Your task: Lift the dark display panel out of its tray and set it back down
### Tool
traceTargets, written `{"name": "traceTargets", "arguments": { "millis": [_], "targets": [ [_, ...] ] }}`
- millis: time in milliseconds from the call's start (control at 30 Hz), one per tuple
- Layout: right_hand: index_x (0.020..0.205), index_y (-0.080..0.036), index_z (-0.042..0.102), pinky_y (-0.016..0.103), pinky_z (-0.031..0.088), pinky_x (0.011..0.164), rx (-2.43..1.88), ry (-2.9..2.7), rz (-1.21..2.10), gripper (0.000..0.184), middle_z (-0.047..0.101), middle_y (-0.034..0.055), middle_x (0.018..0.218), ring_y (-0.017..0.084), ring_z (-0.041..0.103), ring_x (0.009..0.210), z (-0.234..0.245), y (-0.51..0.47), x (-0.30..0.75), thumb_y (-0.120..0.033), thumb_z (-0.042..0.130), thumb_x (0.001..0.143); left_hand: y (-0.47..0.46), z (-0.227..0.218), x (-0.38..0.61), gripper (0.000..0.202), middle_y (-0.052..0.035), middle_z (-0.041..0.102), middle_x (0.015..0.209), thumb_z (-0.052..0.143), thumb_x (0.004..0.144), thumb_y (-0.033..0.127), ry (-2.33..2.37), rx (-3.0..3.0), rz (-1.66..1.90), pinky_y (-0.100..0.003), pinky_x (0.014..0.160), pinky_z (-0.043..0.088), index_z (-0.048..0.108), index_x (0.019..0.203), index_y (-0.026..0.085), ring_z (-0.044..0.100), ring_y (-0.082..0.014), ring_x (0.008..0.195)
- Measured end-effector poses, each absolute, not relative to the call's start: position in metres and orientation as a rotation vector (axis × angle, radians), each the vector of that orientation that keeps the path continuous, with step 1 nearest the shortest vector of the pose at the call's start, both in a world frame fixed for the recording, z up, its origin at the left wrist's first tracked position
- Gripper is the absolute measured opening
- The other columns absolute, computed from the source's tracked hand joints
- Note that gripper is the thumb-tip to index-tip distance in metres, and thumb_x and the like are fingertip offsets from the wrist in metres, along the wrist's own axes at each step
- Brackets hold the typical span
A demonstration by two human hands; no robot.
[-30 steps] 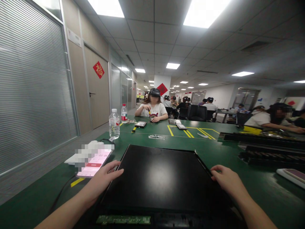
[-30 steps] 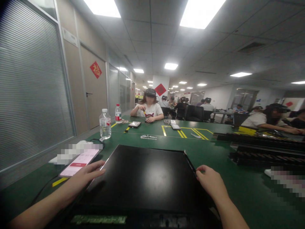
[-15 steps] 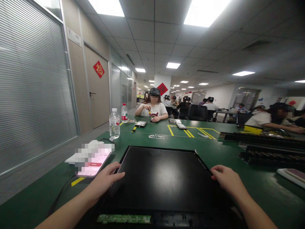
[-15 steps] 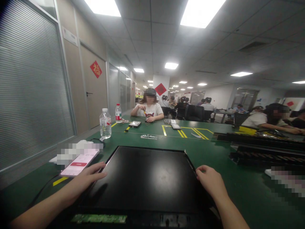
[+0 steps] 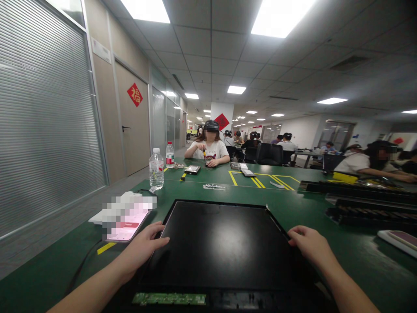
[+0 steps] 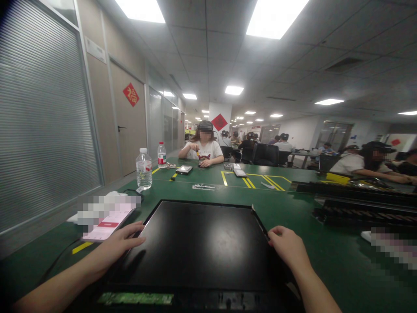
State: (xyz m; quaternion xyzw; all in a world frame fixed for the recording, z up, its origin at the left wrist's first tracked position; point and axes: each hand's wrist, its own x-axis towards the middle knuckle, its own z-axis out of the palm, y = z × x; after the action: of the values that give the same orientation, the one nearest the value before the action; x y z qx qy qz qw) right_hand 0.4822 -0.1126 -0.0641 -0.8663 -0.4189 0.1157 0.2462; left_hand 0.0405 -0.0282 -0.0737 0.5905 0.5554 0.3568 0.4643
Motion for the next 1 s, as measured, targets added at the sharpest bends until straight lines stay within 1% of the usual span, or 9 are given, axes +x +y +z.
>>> {"name": "traceTargets", "arguments": {
  "millis": [67,167,400,500,600,700,800,900,1000],
  "targets": [
    [0.077,-0.022,0.064,0.025,0.041,0.052,-2.354,-1.14,0.336,0.029,0.068,0.0015,0.067,0.016,0.059,0.055,-0.064,-0.113,0.482,-0.04,0.043,0.068,-0.026,-0.076,0.04,0.042,-0.0114,0.033,0.141,0.062,0.065,0.034,1.355,1.468,0.855,-0.034,0.103,0.026,0.062,0.101,0.013,0.036,-0.0263,0.125],
    [0.078,-0.022,0.063,0.026,0.041,0.052,-2.347,-1.137,0.352,0.029,0.069,0.0011,0.068,0.016,0.058,0.055,-0.063,-0.113,0.48,-0.04,0.042,0.069,-0.024,-0.079,0.039,0.045,-0.0123,0.033,0.142,0.061,0.065,0.033,1.366,1.485,0.849,-0.034,0.103,0.025,0.059,0.105,0.012,0.035,-0.0259,0.126],
    [0.075,-0.022,0.064,0.026,0.042,0.054,-2.368,-1.139,0.326,0.026,0.069,0.0018,0.068,0.017,0.06,0.06,-0.062,-0.112,0.479,-0.037,0.043,0.068,-0.024,-0.079,0.039,0.044,-0.0102,0.033,0.142,0.062,0.063,0.031,1.396,1.513,0.852,-0.032,0.101,0.029,0.06,0.103,0.013,0.037,-0.0266,0.125],
    [0.075,-0.022,0.064,0.026,0.042,0.054,-2.374,-1.151,0.308,0.026,0.069,0.0015,0.068,0.017,0.06,0.061,-0.064,-0.111,0.48,-0.037,0.043,0.069,-0.024,-0.081,0.038,0.049,-0.0112,0.031,0.142,0.058,0.065,0.033,1.429,1.561,0.815,-0.035,0.103,0.026,0.057,0.109,0.012,0.035,-0.0283,0.126],
    [0.076,-0.023,0.063,0.026,0.041,0.055,-2.395,-1.163,0.296,0.026,0.069,0.0004,0.069,0.017,0.06,0.062,-0.065,-0.111,0.48,-0.037,0.042,0.069,-0.024,-0.082,0.036,0.057,-0.0131,0.032,0.141,0.055,0.068,0.036,1.411,1.728,0.771,-0.038,0.105,0.021,0.05,0.12,0.013,0.03,-0.0278,0.128],
    [0.077,-0.023,0.063,0.027,0.041,0.056,-2.406,-1.169,0.291,0.027,0.069,0.0,0.069,0.018,0.06,0.063,-0.067,-0.111,0.48,-0.038,0.041,0.069,-0.027,-0.077,0.032,0.06,-0.0137,0.033,0.14,0.058,0.066,0.039,1.42,1.981,0.723,-0.041,0.105,0.019,0.049,0.122,0.018,0.027,-0.0289,0.129],
    [0.079,-0.023,0.062,0.027,0.041,0.056,-2.393,-1.174,0.301,0.028,0.069,0.0006,0.069,0.018,0.061,0.064,-0.067,-0.111,0.481,-0.038,0.041,0.07,-0.035,-0.066,0.025,0.058,-0.0103,0.031,0.141,0.062,0.064,0.039,1.359,2.187,0.639,-0.044,0.104,0.02,0.052,0.12,0.026,0.028,-0.0301,0.128],
    [0.08,-0.023,0.062,0.027,0.041,0.057,-2.38,-1.17,0.31,0.028,0.069,0.0015,0.069,0.019,0.061,0.064,-0.067,-0.11,0.481,-0.038,0.042,0.07,-0.04,-0.055,0.018,0.058,-0.0052,0.037,0.139,0.066,0.062,0.036,1.187,2.263,0.504,-0.043,0.103,0.024,0.053,0.118,0.033,0.033,-0.0293,0.125],
    [0.08,-0.023,0.062,0.027,0.041,0.057,-2.388,-1.154,0.313,0.028,0.069,0.0014,0.069,0.018,0.061,0.064,-0.066,-0.11,0.482,-0.038,0.042,0.07,-0.04,-0.05,0.012,0.059,-0.0021,0.04,0.138,0.069,0.059,0.036,1.092,2.285,0.397,-0.04,0.103,0.025,0.054,0.116,0.036,0.034,-0.0286,0.125]
  ]
}}
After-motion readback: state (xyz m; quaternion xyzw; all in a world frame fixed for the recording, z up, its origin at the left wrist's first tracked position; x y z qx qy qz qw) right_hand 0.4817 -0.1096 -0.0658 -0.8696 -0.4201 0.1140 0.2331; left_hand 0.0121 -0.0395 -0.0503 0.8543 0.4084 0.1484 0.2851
